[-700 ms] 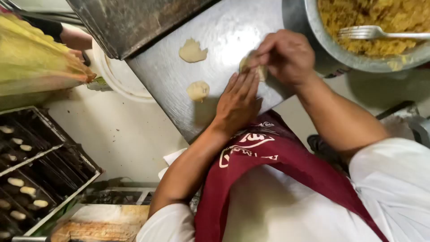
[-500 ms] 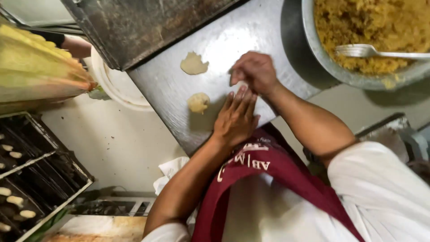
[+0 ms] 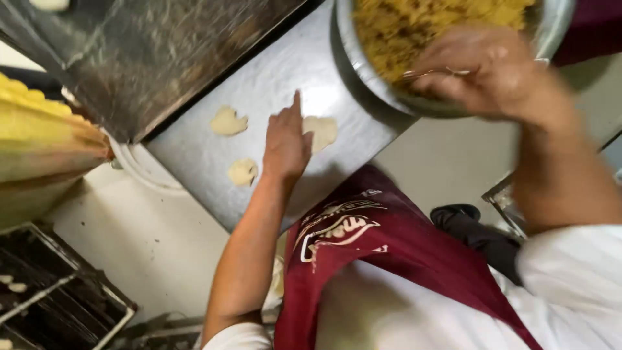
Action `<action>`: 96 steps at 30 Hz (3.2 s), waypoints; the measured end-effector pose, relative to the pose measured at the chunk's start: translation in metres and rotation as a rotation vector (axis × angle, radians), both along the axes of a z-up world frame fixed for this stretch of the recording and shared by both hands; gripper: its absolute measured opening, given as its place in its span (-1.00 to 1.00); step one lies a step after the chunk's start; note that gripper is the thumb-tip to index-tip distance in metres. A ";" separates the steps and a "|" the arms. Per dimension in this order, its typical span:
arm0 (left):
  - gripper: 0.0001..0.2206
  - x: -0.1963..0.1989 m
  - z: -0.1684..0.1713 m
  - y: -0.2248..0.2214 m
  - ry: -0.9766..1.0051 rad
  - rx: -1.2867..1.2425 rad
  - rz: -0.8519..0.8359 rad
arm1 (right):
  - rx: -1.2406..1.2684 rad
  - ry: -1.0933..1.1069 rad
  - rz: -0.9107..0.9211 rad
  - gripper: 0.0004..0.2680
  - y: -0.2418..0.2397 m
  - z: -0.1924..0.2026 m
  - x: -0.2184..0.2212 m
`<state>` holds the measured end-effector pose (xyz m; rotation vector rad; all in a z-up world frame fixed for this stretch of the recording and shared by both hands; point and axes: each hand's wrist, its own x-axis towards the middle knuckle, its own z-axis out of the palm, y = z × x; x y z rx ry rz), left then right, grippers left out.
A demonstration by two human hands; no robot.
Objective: Flattening dough, adding filling, sealing the buns, and placing them on a baking tray
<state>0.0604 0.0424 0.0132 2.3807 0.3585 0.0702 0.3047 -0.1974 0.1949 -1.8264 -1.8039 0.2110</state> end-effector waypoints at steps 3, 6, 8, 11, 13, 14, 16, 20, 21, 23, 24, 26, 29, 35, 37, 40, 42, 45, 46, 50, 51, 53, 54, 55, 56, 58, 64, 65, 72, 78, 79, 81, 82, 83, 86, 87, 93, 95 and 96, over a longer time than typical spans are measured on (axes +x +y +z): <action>-0.82 0.020 0.041 0.001 0.470 0.135 -0.015 | -0.878 -0.864 -0.488 -0.84 -0.062 -0.024 0.038; -0.75 0.019 0.065 -0.011 0.396 0.458 -0.171 | -0.964 -0.702 -0.437 -0.87 -0.064 -0.024 0.031; -0.82 0.020 0.086 -0.015 0.443 0.180 -0.145 | -0.927 -0.594 -0.421 -0.86 -0.079 -0.042 0.044; -0.90 0.019 0.117 -0.016 0.540 -0.213 -0.037 | -0.767 -0.455 -0.383 -0.90 -0.091 -0.029 0.039; -0.85 0.007 0.100 -0.015 0.578 -0.321 0.055 | -0.629 -0.441 -0.357 -0.94 -0.095 -0.014 0.026; -0.88 -0.004 0.079 -0.004 0.481 -0.324 0.133 | -0.755 -0.426 -0.404 -0.92 -0.083 -0.015 0.024; -0.82 -0.021 0.070 0.011 0.361 -0.296 0.251 | -0.831 -0.427 -0.432 -0.84 -0.058 -0.006 0.010; -0.67 -0.030 0.096 0.010 0.460 -0.602 0.465 | -0.808 -0.514 -0.271 -0.86 -0.050 -0.020 -0.018; -0.57 -0.034 0.100 0.009 0.430 -0.719 0.501 | -0.795 -0.469 -0.335 -0.86 -0.054 -0.037 -0.020; -0.53 -0.056 0.072 0.018 0.306 -0.904 0.383 | -0.793 -0.385 -0.385 -0.88 -0.051 -0.037 -0.019; -0.49 -0.065 0.056 0.018 0.180 -1.081 0.277 | -0.775 -0.300 -0.436 -0.89 -0.060 -0.039 -0.023; -0.62 -0.061 0.071 0.010 0.307 -1.025 0.320 | -0.683 -0.281 -0.485 -0.88 -0.070 -0.046 -0.023; -0.74 -0.065 0.047 0.007 0.276 -1.157 0.429 | -0.554 -0.048 -0.561 -0.84 -0.075 -0.039 -0.014; -0.76 -0.045 0.070 -0.003 0.124 -1.365 0.486 | -0.597 0.309 -0.749 -0.80 -0.069 -0.025 -0.005; -0.83 -0.033 0.072 -0.008 0.114 -1.165 0.503 | -0.590 0.205 -0.730 -0.79 -0.062 -0.030 -0.002; -0.83 -0.015 0.074 -0.018 -0.036 -1.244 0.543 | -0.653 -0.235 -0.611 -0.77 -0.050 -0.039 -0.007; -0.79 -0.004 0.081 -0.021 -0.047 -1.151 0.519 | -0.467 -0.460 -0.344 -0.85 -0.038 -0.032 -0.012; -0.85 0.031 0.142 -0.050 -0.160 -1.104 0.593 | -0.450 -0.337 -0.481 -0.85 -0.058 -0.094 -0.010; -0.85 0.027 0.119 -0.038 -0.162 -1.096 0.598 | -0.442 -0.333 -0.477 -0.85 -0.062 -0.081 -0.009; -0.87 0.041 0.108 -0.026 -0.062 -0.838 0.689 | -0.403 -0.038 -0.427 -0.85 -0.082 -0.044 0.010; -0.85 0.051 0.124 -0.034 -0.052 -0.916 0.764 | -0.383 0.060 -0.379 -0.81 -0.089 -0.039 0.016; -0.72 0.069 0.136 -0.045 -0.127 -1.321 0.747 | -0.288 0.117 -0.417 -0.83 -0.109 -0.036 0.018; -0.58 0.077 0.142 -0.051 -0.193 -1.730 0.700 | -0.200 0.181 -0.459 -0.85 -0.120 -0.034 0.020; -0.58 0.087 0.128 -0.060 -0.209 -1.729 0.699 | -0.194 0.172 -0.450 -0.85 -0.119 -0.027 0.018; -0.60 0.096 0.115 -0.069 -0.235 -1.703 0.684 | -0.076 0.199 -0.441 -0.85 -0.119 -0.022 0.016; -0.61 0.113 0.105 -0.083 -0.275 -1.677 0.671 | 0.045 0.221 -0.421 -0.85 -0.117 -0.022 0.012; -0.55 0.152 0.140 -0.122 -0.164 -1.844 0.634 | 0.148 -0.516 -0.609 -0.74 -0.122 -0.072 0.005; -0.63 0.154 0.140 -0.123 -0.197 -1.818 0.613 | 0.177 -0.436 -0.592 -0.79 -0.122 -0.067 0.005; -0.64 0.130 0.136 -0.104 -0.325 -1.729 0.475 | 0.236 -0.431 -0.511 -0.80 -0.158 -0.086 0.046; -0.57 0.087 0.129 -0.097 -0.344 -1.602 0.340 | 0.206 0.686 -0.215 -0.81 -0.024 -0.018 0.006; -0.57 0.080 0.114 -0.092 -0.348 -1.606 0.344 | 0.201 0.686 -0.212 -0.81 -0.014 -0.024 -0.002; -0.59 0.061 0.085 -0.075 -0.381 -1.355 0.439 | 0.043 0.925 -0.218 -0.94 0.015 -0.038 -0.020; -0.59 0.052 0.081 -0.070 -0.396 -1.353 0.468 | 0.025 0.929 -0.193 -0.94 0.024 -0.036 -0.031; -0.60 0.043 0.076 -0.064 -0.425 -1.281 0.557 | 0.108 0.769 -0.154 -0.95 0.035 -0.034 -0.043; -0.51 0.022 0.076 -0.059 -0.573 -1.419 0.678 | 0.234 0.376 -0.066 -0.87 0.062 -0.038 -0.083; -0.40 0.019 0.079 -0.059 -0.686 -1.631 0.671 | 0.293 0.138 -0.045 -0.77 0.070 -0.040 -0.096; -0.23 -0.046 0.064 -0.025 -0.450 -1.511 0.126 | 0.270 0.438 -0.155 -0.82 0.081 -0.068 -0.118; -0.42 -0.055 0.070 -0.016 -0.433 -1.244 0.271 | 0.221 0.567 -0.179 -0.83 0.081 -0.085 -0.127; -0.59 -0.057 0.073 -0.010 -0.418 -0.947 0.392 | 0.198 0.688 -0.194 -0.85 0.082 -0.094 -0.128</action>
